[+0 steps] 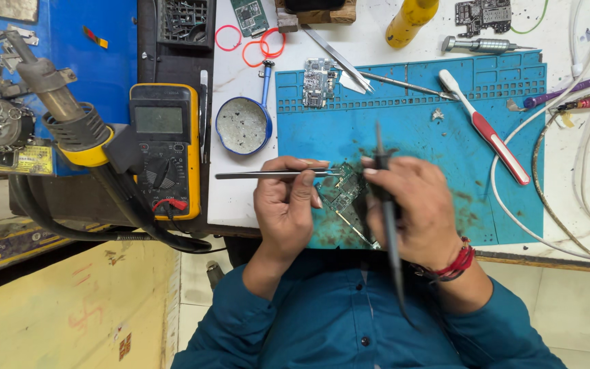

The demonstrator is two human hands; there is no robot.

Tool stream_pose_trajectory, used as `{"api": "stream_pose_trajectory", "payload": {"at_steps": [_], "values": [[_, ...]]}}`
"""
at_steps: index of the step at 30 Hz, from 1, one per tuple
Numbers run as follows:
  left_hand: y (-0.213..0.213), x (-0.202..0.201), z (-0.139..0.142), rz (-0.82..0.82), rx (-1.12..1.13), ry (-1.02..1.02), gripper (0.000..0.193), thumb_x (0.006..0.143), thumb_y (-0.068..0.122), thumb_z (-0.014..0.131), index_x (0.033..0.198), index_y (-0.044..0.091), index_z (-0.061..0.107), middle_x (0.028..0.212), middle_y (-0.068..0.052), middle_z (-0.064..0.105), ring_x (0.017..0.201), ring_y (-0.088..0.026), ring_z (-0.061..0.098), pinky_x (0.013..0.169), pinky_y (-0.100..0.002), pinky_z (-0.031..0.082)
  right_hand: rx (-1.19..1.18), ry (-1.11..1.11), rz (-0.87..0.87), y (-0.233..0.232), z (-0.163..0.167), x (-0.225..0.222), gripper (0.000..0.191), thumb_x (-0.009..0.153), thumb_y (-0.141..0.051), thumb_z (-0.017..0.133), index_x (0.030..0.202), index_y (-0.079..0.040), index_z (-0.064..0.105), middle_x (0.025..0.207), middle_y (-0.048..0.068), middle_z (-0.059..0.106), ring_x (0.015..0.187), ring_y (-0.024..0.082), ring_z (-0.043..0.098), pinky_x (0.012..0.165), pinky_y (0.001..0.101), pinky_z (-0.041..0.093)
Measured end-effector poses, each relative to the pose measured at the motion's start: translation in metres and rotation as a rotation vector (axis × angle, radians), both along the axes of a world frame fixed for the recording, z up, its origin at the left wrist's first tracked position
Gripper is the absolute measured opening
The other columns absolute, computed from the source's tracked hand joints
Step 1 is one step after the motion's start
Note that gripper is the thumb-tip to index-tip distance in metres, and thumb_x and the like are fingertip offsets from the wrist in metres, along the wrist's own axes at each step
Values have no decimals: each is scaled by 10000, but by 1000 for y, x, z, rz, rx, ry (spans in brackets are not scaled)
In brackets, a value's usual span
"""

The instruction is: The person cleans a phone motherboard with a cotton swab, then uses a hot air gun to heat the board and removes a small component with tweezers. They then use a soldering iron to rework the board's contacts while steadying it with tweezers.

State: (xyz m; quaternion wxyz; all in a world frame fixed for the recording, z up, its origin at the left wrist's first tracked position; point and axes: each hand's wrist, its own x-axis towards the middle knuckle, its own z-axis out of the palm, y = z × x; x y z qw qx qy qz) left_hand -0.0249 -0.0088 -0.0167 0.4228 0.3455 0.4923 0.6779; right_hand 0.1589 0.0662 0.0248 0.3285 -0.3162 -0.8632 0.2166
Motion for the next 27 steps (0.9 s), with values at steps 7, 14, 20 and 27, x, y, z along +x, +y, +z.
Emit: {"api": "stream_pose_trajectory", "payload": {"at_steps": [7,14,20,27], "values": [[-3,2,-6,6,21,9,163,1096,80,587,1220,31,494,1151,-169,724,728,-46,570,673,-197,515,2,-134,29,2,9,-12,348,810,-100,778,1140,-75,670,1193,74,729,1152,318,646,992,465,450],[-4,3,-5,41,63,-3,168,1100,78,584,1227,26,487,1158,-181,713,738,-52,568,686,-206,514,-8,-105,105,3,11,-11,378,802,-58,741,1174,-82,675,1234,87,729,1190,332,648,1008,461,462],[-7,3,-5,92,84,-11,163,1099,72,582,1223,31,486,1162,-176,704,733,-48,555,679,-204,501,49,-171,73,3,11,-12,354,778,-101,783,1120,-91,696,1139,56,740,1081,296,656,965,460,464],[-8,5,-6,53,29,44,166,1089,51,605,1225,26,513,1140,-163,728,763,-31,543,681,-190,476,115,-173,-20,-1,4,-10,286,858,-179,833,1094,-82,702,992,62,720,961,275,665,881,427,467]]}}
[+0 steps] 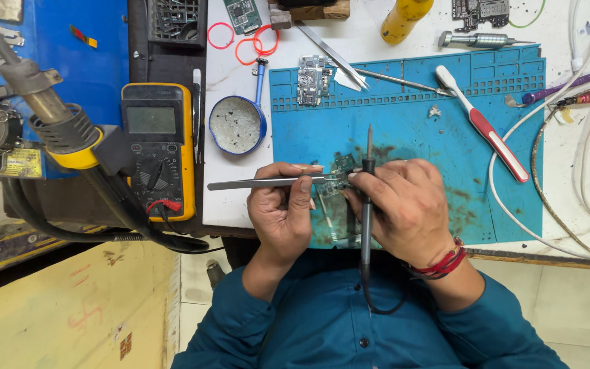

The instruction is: The person cleans a phone motherboard with a cotton swab, then uses a hot air gun to heat the board and removes a small component with tweezers. They then use a soldering iron to rework the board's contacts while steadying it with tweezers.

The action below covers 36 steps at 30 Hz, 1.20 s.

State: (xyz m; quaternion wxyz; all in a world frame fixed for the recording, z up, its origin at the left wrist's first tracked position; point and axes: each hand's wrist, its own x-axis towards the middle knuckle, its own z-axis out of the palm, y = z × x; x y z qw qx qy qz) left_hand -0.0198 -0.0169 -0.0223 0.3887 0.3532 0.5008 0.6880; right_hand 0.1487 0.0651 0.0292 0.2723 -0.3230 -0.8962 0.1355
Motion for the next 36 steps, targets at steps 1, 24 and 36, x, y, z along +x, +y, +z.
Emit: {"api": "stream_pose_trajectory", "payload": {"at_steps": [1,24,36], "values": [[0,0,1,-1,3,-14,166,1092,51,605,1229,28,513,1143,-159,730,767,-27,542,685,-187,472,9,4,-18,-1,-1,1,295,858,-196,836,1090,-79,697,968,72,706,950,282,660,877,430,469],[18,3,32,-87,-176,597,74,1008,104,698,1043,48,663,743,-50,698,590,-144,656,548,-294,490,-225,416,-80,-15,-28,30,99,964,-76,654,900,-18,606,816,141,713,687,234,699,583,288,522],[17,3,32,-78,-157,591,72,1017,94,688,1055,44,652,790,-58,721,587,-142,660,545,-288,494,-244,383,-37,-11,-22,24,91,955,-50,680,900,-29,610,812,124,721,654,224,688,602,305,518]]}}
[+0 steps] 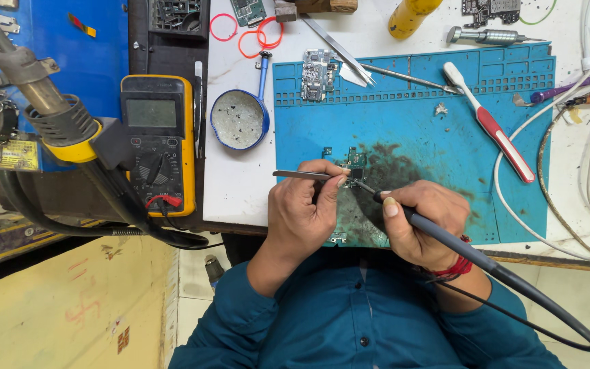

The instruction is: The person cleans a phone motherboard with a cotton swab, then uses a hot air gun to heat the board and removes a small component with tweezers. They then use a soldering iron to rework the board's contacts while steadying it with tweezers.

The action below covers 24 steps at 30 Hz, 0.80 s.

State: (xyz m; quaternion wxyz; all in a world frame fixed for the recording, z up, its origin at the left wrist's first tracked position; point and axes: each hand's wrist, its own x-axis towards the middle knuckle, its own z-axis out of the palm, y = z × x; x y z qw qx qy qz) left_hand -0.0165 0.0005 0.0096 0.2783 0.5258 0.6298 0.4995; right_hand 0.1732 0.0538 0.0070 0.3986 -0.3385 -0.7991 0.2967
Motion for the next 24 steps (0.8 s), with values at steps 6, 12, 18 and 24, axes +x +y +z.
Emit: {"api": "stream_pose_trajectory", "payload": {"at_steps": [6,12,18,24], "values": [[1,0,-1,2,-2,14,76,1014,92,691,1056,46,649,795,-59,721,585,-143,657,543,-293,495,8,-5,-8,0,-1,0,83,953,-51,684,906,-30,619,823,125,722,656,227,685,604,309,514],[0,0,-1,-1,-5,35,72,1012,92,695,1046,46,651,777,-56,712,577,-154,650,542,-300,485,10,0,-9,0,-1,0,93,960,-55,682,906,-28,610,824,125,719,656,227,683,600,310,513],[1,0,-1,-4,13,32,64,1018,92,689,1044,45,653,772,-52,699,571,-151,634,538,-302,477,11,-3,-1,1,1,0,88,956,-47,678,905,-29,609,812,123,718,639,222,676,590,312,508],[1,0,-1,-14,2,27,65,1021,94,685,1050,45,655,760,-47,698,549,-130,611,523,-295,463,6,0,0,1,1,-1,93,948,-39,681,891,-29,609,797,122,716,626,218,675,577,307,502]]}}
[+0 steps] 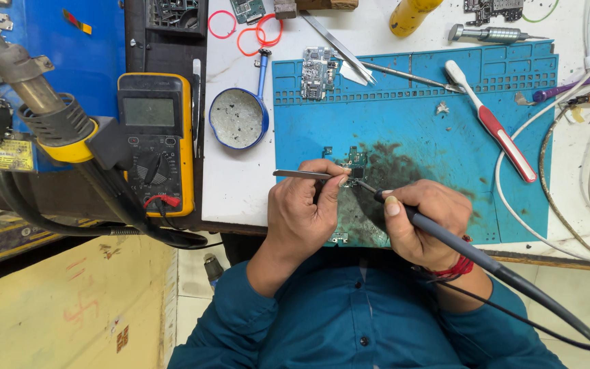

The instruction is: The person cleans a phone motherboard with a cotton swab, then uses a hot air gun to heat the board and removes a small component with tweezers. They then use a soldering iron to rework the board's contacts while steadying it with tweezers.

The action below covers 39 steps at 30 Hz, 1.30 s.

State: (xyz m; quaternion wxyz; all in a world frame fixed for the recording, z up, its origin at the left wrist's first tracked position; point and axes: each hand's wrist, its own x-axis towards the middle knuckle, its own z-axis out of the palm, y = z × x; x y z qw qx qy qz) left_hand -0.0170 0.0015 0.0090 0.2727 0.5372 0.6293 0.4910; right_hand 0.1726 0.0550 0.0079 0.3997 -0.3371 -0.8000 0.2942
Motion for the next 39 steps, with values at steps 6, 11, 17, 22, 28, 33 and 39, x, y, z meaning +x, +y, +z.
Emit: {"api": "stream_pose_trajectory", "payload": {"at_steps": [6,11,17,22,28,33,39], "values": [[0,0,0,3,-9,0,70,1014,95,687,1049,44,654,764,-49,703,538,-130,600,512,-294,457,-1,19,-22,-2,-2,3,98,972,-45,665,902,-25,600,822,130,710,665,229,684,563,286,513],[0,0,0,6,-22,4,64,1012,94,692,1042,48,661,736,-48,691,543,-139,611,521,-300,460,27,16,-65,-3,-5,6,122,980,-44,658,895,-19,574,814,126,707,644,224,657,555,288,493],[-1,-1,-1,-26,46,18,51,1025,104,688,1040,61,665,896,-60,740,627,-173,675,573,-308,505,26,34,-90,-5,-7,8,135,990,-45,650,893,-22,559,800,119,693,612,211,617,534,286,465],[-1,-1,-1,-47,11,36,79,1011,126,701,1042,61,669,900,-55,743,632,-178,689,576,-313,524,38,16,-90,-5,-7,8,137,985,-40,649,884,-24,557,779,117,689,598,211,609,526,288,456],[-1,0,-1,-44,40,79,84,1012,130,705,1044,62,669,915,-51,735,661,-191,697,597,-322,536,35,18,-105,-5,-8,8,139,986,-47,656,881,-16,570,778,126,678,597,216,594,526,293,450],[-1,1,-2,-43,60,99,78,1015,123,701,1041,60,664,936,-57,735,674,-192,700,607,-321,537,32,27,-110,-6,-9,8,151,988,-50,662,872,-16,571,777,131,676,564,208,591,526,295,449],[-1,0,-2,-45,50,90,83,1014,120,703,1051,60,660,912,-52,734,663,-186,699,598,-314,535,42,19,-101,-5,-8,8,145,992,-51,663,887,-12,570,790,133,681,611,220,607,531,294,457]]}}
